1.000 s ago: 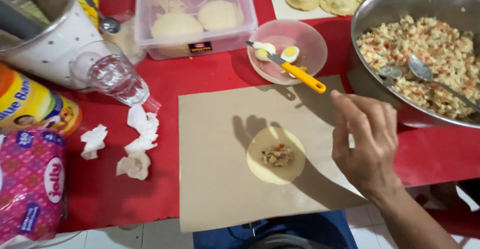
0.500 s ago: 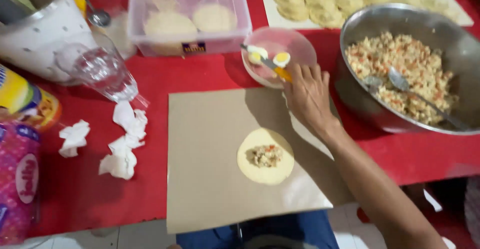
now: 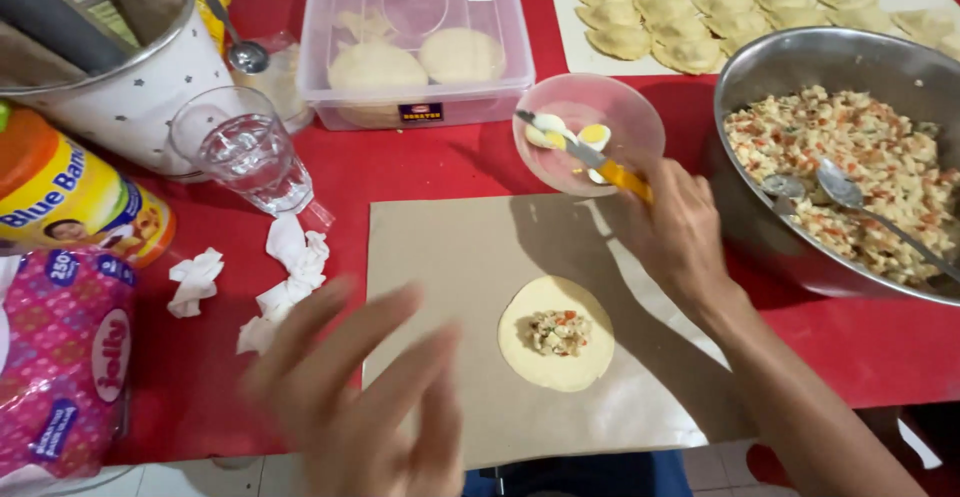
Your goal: The person prepares dumplings by placing a circular dough wrapper on a cutting board, adding a spoonful of filling, and placing a slice of boiled egg on top. They then fold the wrapper into a half-moon shape and seal the edges by hand.
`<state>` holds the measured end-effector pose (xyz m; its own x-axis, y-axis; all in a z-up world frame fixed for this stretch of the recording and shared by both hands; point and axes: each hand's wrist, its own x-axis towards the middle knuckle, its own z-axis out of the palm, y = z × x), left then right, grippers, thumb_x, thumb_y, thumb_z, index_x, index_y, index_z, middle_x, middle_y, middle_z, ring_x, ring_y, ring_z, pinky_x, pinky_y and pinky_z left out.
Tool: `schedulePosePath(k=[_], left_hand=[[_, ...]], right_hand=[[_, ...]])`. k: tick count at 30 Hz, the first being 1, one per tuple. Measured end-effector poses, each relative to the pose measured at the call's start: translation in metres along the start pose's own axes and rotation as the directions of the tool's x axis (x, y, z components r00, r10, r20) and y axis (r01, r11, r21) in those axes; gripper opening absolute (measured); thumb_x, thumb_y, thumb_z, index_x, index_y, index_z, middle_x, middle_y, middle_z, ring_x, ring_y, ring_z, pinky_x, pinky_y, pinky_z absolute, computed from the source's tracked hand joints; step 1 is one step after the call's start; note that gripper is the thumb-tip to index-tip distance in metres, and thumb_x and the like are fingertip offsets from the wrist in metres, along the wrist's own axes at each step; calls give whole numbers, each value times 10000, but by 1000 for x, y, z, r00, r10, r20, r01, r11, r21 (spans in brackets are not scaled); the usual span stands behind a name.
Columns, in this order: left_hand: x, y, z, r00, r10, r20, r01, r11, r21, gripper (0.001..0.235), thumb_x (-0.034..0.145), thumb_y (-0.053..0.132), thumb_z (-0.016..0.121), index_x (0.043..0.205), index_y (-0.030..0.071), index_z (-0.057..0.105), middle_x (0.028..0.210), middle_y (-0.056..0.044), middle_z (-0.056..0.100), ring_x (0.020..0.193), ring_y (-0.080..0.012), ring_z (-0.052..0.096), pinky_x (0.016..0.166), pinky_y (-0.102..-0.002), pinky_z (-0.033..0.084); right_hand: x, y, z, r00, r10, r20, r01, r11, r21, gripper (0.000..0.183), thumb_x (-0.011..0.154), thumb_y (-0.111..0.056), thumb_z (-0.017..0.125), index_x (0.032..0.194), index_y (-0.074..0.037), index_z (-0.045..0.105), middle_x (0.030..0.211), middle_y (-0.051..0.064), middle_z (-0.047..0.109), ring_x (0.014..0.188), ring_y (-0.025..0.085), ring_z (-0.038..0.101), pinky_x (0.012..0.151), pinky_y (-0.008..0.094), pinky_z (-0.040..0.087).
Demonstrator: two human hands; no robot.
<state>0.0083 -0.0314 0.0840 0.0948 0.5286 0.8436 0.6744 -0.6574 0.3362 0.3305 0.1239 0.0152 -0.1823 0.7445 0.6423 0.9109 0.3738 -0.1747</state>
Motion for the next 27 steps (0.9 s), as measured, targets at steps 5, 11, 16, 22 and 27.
schedulePosePath(k=[5,11,16,22,27], left_hand=[[17,-38,66,986,42,161,-41,999,-7,221,1036,132,637,1255,126,667,1326,-143,580,1286,-396,495,1113,-502,440],[4,-39,100,929,170,328,-127,981,-149,293,963,48,726,1243,-4,655,1228,-187,617,1150,-398,556,980,-534,465],[-2,-33,125,886,260,385,-200,961,-189,184,978,24,675,1158,-16,668,1133,-171,620,1072,-345,550,905,-489,437],[1,-28,133,874,302,381,-218,944,-248,147,1011,-3,612,1151,-23,651,1025,-140,583,979,-324,545,904,-493,414],[0,-28,138,869,334,364,-261,936,-236,129,989,-54,593,1075,5,669,989,-126,576,968,-327,564,912,-493,417]], right_hand=[[-52,-14,-52,983,34,181,-37,999,14,354,998,-186,679,1306,-48,572,1162,125,710,984,320,664,827,458,464],[-102,-25,-79,972,-151,183,153,988,3,354,982,-79,688,1320,-43,589,880,101,612,731,273,564,720,420,451],[-114,-30,-82,970,-175,170,170,984,47,340,970,-90,682,1291,-22,594,1126,110,703,927,257,675,774,403,478],[-113,-31,-85,956,-240,168,241,970,17,328,980,-95,670,1280,-8,569,1131,116,713,914,235,683,765,384,480],[-112,-35,-87,958,-250,138,249,968,26,341,973,-78,686,1280,9,567,1097,150,714,884,254,684,746,387,482]])
